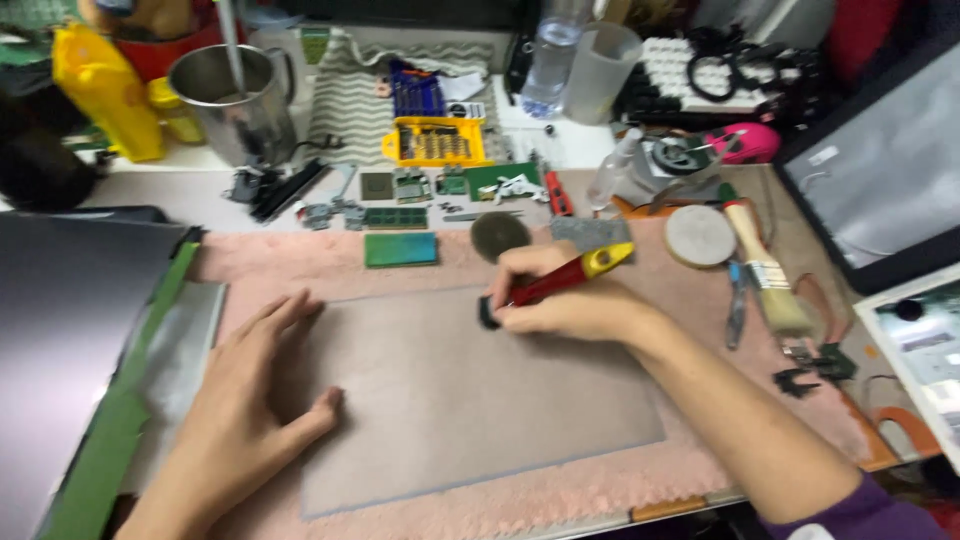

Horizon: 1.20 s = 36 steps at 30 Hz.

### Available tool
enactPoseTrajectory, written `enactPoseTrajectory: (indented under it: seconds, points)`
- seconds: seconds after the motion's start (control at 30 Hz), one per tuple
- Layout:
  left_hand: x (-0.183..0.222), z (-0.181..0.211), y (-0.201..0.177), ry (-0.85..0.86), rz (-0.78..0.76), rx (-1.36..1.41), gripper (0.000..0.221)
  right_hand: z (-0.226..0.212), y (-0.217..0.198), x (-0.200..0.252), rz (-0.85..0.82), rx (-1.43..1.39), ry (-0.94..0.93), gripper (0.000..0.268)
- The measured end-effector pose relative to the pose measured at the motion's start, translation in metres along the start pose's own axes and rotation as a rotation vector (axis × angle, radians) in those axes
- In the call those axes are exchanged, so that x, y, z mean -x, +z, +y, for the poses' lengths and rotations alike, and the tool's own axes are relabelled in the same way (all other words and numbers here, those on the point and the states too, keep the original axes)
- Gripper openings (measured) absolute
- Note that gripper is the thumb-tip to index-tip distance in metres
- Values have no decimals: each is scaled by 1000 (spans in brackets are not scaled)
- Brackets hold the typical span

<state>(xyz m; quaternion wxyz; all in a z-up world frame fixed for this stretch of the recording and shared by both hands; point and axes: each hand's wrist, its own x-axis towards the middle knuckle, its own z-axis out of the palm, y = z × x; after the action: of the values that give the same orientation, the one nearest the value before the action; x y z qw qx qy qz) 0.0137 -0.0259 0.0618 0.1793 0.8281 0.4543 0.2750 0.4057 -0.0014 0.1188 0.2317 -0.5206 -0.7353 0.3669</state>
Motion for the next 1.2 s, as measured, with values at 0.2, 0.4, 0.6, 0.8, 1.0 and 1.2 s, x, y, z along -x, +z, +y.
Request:
enactPoseTrajectory:
  seconds: [0.2, 0.4, 0.6, 0.8, 1.0, 1.2]
  points:
    - [-1, -7, 5, 3, 23, -9, 104, -29, -34, 1, -122, 221, 383, 14]
    - [1, -17, 11, -47, 20, -30, 112, -27, -23, 7, -69, 53, 279, 10]
    - [-2, -20, 15, -7, 55, -15, 113, -7, -39, 0, -62, 156, 316, 11]
    - [1, -22, 17, -48, 48, -51, 116, -1, -45, 8, -229, 35, 268, 13]
    - [0, -20, 16, 8, 66, -35, 114, 7, -44, 3, -117, 146, 181, 8]
    - [-1, -16, 13, -44, 28, -34, 112, -9, -64, 15, -231, 191, 429, 15]
